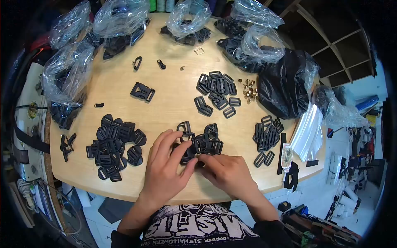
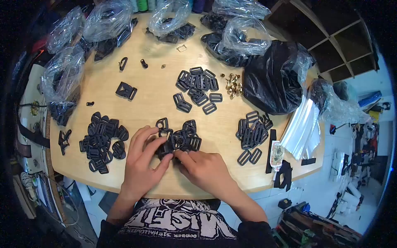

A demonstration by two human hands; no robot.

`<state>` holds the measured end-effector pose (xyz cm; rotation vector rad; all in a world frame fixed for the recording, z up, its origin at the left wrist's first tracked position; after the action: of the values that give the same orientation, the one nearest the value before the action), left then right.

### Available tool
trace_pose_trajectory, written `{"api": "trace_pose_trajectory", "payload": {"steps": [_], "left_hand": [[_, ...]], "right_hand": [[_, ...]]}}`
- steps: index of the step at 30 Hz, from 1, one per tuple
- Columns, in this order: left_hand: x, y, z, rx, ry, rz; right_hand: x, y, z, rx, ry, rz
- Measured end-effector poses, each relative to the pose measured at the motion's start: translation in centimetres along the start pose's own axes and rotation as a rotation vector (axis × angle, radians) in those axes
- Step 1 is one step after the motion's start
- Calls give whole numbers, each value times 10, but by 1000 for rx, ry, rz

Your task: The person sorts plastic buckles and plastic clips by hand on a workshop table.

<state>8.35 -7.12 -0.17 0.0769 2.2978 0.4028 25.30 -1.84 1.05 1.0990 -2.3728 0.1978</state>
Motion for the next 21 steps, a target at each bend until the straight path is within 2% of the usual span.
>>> {"api": "trace_pose_trajectory", "payload": {"steps": [5, 8, 9, 11, 12, 13, 15, 17, 19, 20, 21], "left_hand": [[-10, 2, 6, 57, 166, 36], [-15, 4, 11, 46, 249, 28], [-15, 5, 12, 39, 280, 36], [-14, 5, 16, 41, 279, 51], [-14, 5, 18, 36, 277, 64], [-16, 5, 15, 39, 278, 68], [-27, 6, 2, 6, 280, 82], [-47, 0, -20, -16, 224, 113], [-56, -5, -28, -33, 176, 136], [-60, -8, -26, 18, 163, 194], [-63, -11, -25, 68, 149, 249]], "right_hand": [[-4, -14, 6, -105, -27, -60], [-6, -32, -2, -174, 379, 157], [-5, -37, 1, -176, 381, 159], [-14, -48, 15, -206, 1446, 580], [-17, -50, 18, -117, 1676, 536], [-15, -51, 20, -123, 1679, 535], [-6, -52, 30, -119, 2064, 685], [1, -51, 30, -52, 2144, 667], [20, -47, 25, 11, 2197, 801], [24, -44, 23, 102, 2357, 800], [24, -42, 25, 112, 2366, 806]]}}
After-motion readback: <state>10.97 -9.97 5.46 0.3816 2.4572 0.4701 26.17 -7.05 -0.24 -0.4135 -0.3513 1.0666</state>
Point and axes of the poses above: each hand's wrist, its own y-axis towards the middle knuckle, its own z-axis out of the palm, x = y × z, the point moved 2 cm from there along y, towards the middle knuckle, and after that the axes turned 2 degrees about z, right-handed, at the moved point
